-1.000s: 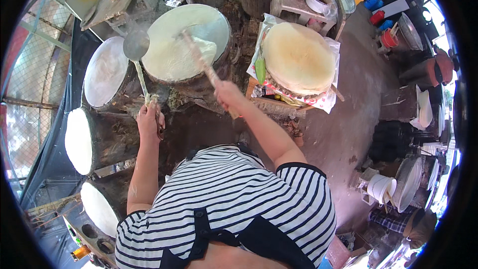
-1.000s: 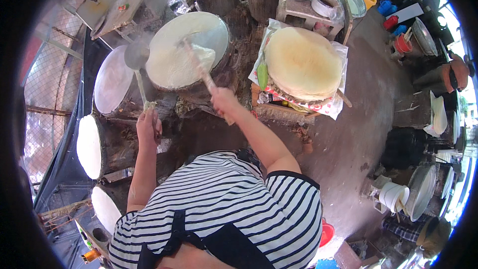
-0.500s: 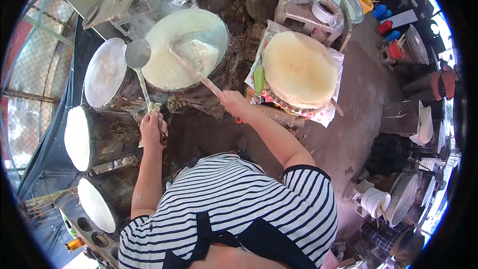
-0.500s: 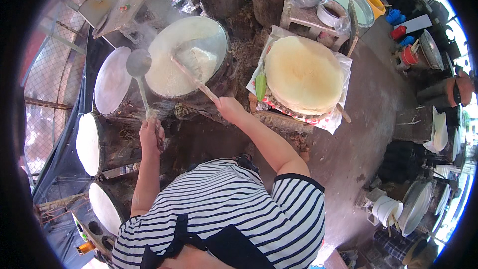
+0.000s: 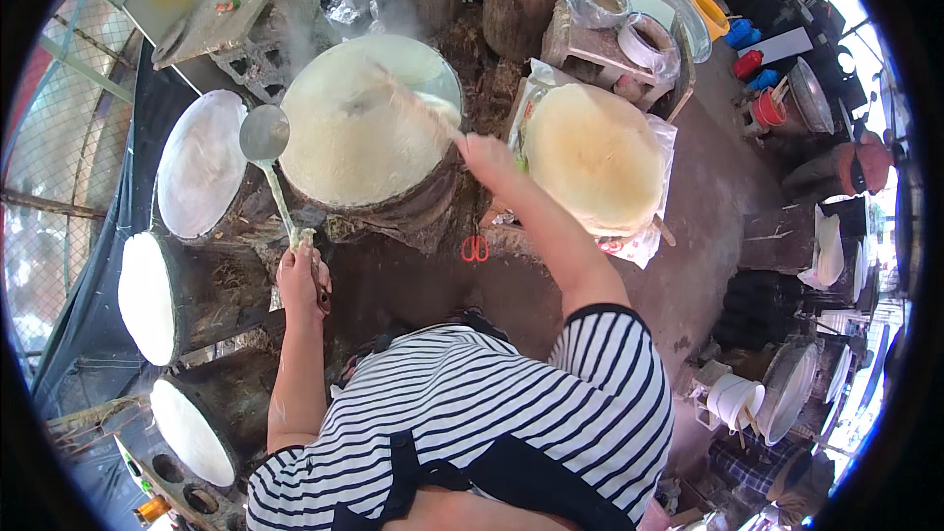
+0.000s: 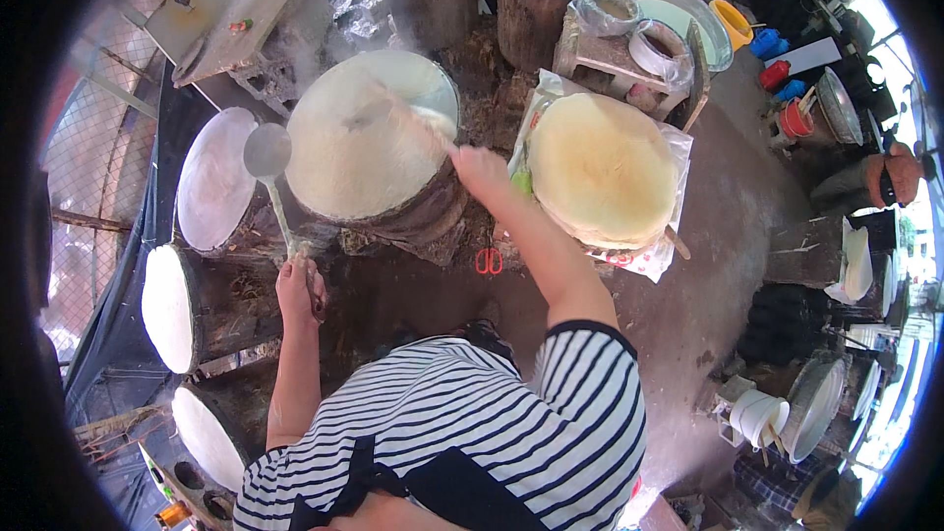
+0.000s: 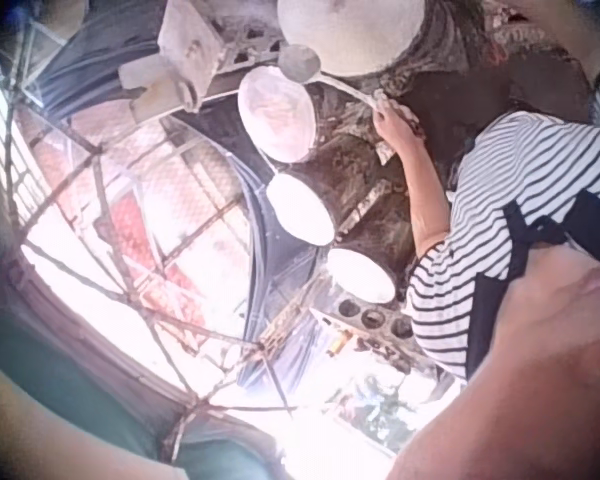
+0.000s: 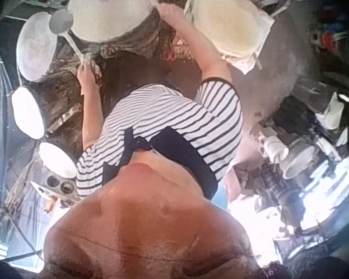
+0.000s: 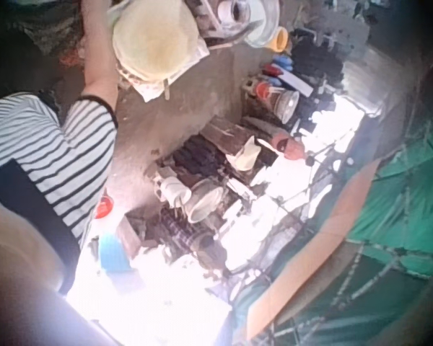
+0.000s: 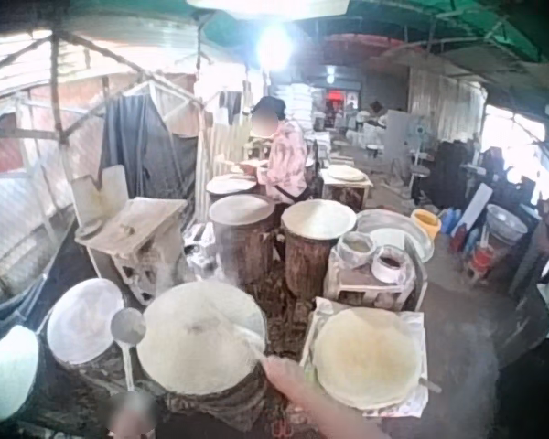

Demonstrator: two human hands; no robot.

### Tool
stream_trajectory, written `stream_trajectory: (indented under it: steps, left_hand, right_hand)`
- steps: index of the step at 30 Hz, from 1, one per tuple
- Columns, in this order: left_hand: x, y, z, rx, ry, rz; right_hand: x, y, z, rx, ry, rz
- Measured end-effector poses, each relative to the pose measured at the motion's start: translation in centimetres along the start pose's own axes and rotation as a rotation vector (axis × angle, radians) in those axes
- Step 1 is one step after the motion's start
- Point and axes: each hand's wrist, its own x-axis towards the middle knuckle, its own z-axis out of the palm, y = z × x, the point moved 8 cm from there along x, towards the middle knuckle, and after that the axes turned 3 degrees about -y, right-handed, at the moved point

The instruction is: The person ladles batter onto hot round griddles, spreads it into thin circles, and removes cooked crepes to a stack. They repeat this cycle across multiple griddles, using a ladle and a wooden spreader.

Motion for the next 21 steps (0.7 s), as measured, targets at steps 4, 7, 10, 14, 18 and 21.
stream_trajectory:
  steps: [4, 7, 10, 14, 18, 21]
  left_hand:
    - [0.4, 1.4, -0.9, 0.007, 0.023, 0.01]
    - [0.8, 1.0, -2.0, -0.056, 0.043, 0.023]
    - [1.3, 0.6, -1.0, -0.093, 0.022, 0.017]
    - [0.4, 0.7, -1.9, -0.031, 0.04, 0.001]
    - [1.7, 0.0, 0.5, -0.012, -0.004, -0.012]
    - [1.9, -0.1, 1.5, -0.014, -0.045, -0.008]
  right_hand:
    - [-1.9, -1.4, -1.5, 0.11, -0.124, -0.089]
    - [1.9, 2.2, -0.1, -0.09, -0.211, -0.136]
    - [7.4, 1.8, -2.3, -0.142, -0.076, -0.154]
    - [2.2, -4.0, -4.5, 0.114, 0.011, 0.06]
    - [-1.9, -2.4, 0.3, 0.245, -0.005, 0.331]
    - [-2.4, -4.0, -0.1, 0.278, -0.099, 0.303]
